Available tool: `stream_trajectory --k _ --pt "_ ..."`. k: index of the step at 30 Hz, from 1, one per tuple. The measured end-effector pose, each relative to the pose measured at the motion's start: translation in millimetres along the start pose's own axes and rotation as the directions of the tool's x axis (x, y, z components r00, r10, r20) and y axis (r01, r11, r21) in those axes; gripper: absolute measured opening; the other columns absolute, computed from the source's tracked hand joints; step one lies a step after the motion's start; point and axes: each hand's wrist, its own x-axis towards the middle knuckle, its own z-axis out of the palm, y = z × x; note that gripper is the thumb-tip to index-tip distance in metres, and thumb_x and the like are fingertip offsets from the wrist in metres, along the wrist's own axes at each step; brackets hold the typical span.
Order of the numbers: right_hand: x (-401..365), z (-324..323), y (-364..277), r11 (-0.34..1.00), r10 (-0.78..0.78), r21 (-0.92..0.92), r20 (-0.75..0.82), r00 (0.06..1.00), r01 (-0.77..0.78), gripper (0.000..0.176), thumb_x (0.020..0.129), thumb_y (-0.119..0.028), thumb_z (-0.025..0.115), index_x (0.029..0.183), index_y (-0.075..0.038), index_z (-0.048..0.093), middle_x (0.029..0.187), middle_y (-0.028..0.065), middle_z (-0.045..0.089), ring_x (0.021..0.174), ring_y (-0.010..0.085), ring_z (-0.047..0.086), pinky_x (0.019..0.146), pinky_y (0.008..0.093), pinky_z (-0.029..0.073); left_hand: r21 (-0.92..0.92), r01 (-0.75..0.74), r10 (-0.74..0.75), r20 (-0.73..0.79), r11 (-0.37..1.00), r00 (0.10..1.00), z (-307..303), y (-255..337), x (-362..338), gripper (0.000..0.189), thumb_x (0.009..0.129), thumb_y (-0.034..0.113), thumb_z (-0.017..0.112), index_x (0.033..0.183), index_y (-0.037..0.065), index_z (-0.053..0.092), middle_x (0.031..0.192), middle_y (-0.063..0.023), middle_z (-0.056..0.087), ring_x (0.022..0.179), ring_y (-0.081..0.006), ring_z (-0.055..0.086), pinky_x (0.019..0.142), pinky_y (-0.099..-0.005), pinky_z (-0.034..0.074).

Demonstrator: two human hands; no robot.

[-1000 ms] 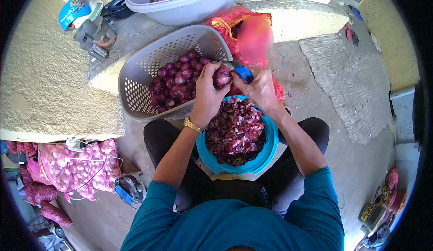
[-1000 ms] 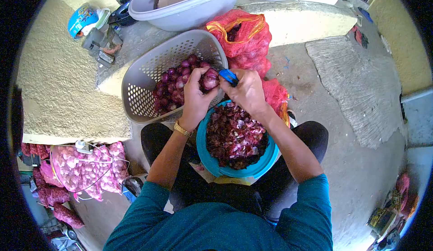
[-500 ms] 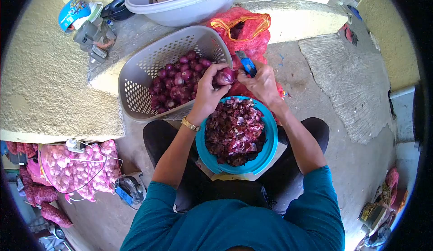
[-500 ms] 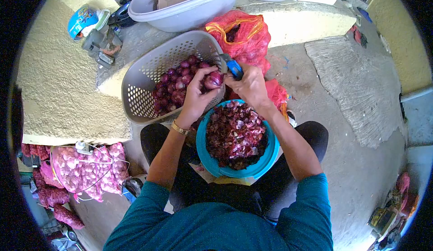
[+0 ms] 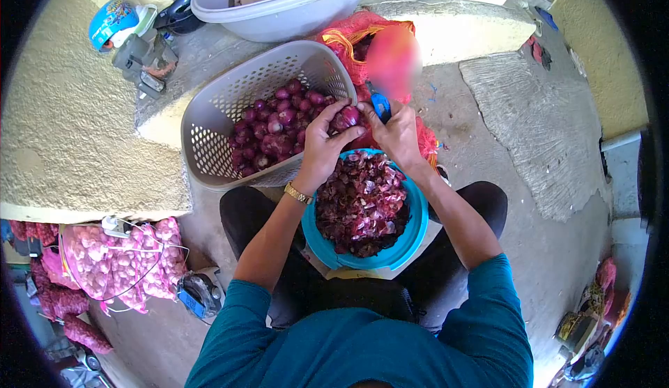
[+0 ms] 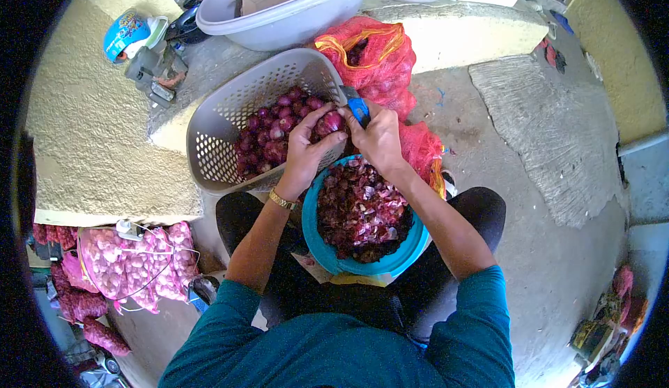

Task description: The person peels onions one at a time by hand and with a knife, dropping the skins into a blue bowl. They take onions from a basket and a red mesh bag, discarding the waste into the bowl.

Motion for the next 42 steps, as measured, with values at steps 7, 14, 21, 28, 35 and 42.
stream_trajectory --k 7,14,21,28,35,42 --pt "2.2 -6.2 4.4 0.991 0.044 -0.128 -0.042 0.998 -0.049 0.021 0.086 -0.014 0.071 0.078 0.004 0.065 0.055 0.0112 0.053 0.049 0.0121 0.043 0.047 0.0356 0.038 -0.257 0.002 0.017 0.069 0.966 0.997 -1.9 9.0 0.6 0.045 0.081 -0.004 0.068 0.123 0.002 0.055 0.114 -0.0028 0.058 0.101 -0.0093 0.055 0.089 -0.0227 0.046" --pt "6.0 -18.3 30.0 0.971 0.237 -0.020 -0.034 0.971 -0.238 0.027 0.086 -0.021 0.072 0.074 0.002 0.064 0.053 0.0038 0.051 0.050 0.0104 0.043 0.048 0.0367 0.036 -0.572 0.100 -0.065 0.082 0.814 0.995 -3.9 13.9 1.5 0.040 0.088 -0.004 0.060 0.126 0.003 0.051 0.117 -0.0078 0.059 0.113 -0.0192 0.057 0.099 -0.0322 0.049" --pt "-19.6 -33.8 -5.9 0.982 0.183 -0.025 0.374 0.909 -0.188 0.020 0.081 -0.019 0.075 0.081 0.000 0.069 0.062 0.0012 0.061 0.059 0.0087 0.052 0.057 0.0293 0.044 -0.816 0.150 -0.096 0.116 0.558 0.989 -22.2 15.3 7.0 0.032 0.094 0.005 0.057 0.124 0.007 0.048 0.128 -0.0159 0.056 0.123 -0.0324 0.053 0.103 -0.0440 0.047" --pt "-11.0 -40.0 -22.9 0.976 0.206 -0.037 0.455 0.866 -0.213 0.018 0.085 -0.019 0.073 0.086 -0.001 0.070 0.066 0.0001 0.061 0.060 0.0068 0.051 0.056 0.0285 0.043 -0.789 0.170 -0.149 0.100 0.590 0.984 -20.1 8.6 4.6 0.038 0.093 0.004 0.058 0.129 0.008 0.047 0.131 -0.0139 0.054 0.124 -0.0316 0.052 0.106 -0.0477 0.044" --pt "-9.6 -14.6 -22.9 0.982 -0.028 0.187 0.069 0.997 0.015 0.019 0.087 -0.019 0.073 0.087 0.000 0.072 0.062 -0.0010 0.058 0.058 0.0042 0.045 0.051 0.0278 0.040 -0.460 -0.064 0.086 0.027 0.886 0.996 -5.0 4.2 4.8 0.043 0.082 -0.007 0.068 0.116 0.008 0.046 0.122 -0.0089 0.054 0.112 -0.0184 0.057 0.098 -0.0337 0.049" --pt "-8.1 -14.9 -21.6 0.999 -0.041 0.033 0.052 0.998 0.039 0.015 0.085 -0.012 0.071 0.079 0.002 0.068 0.054 -0.0026 0.048 0.053 0.0034 0.040 0.044 0.0278 0.035 -0.113 -0.332 0.326 -0.069 0.936 0.943 7.6 11.7 2.1 0.049 0.076 -0.012 0.071 0.113 0.005 0.042 0.129 -0.0135 0.048 0.113 -0.0201 0.055 0.095 -0.0324 0.050"
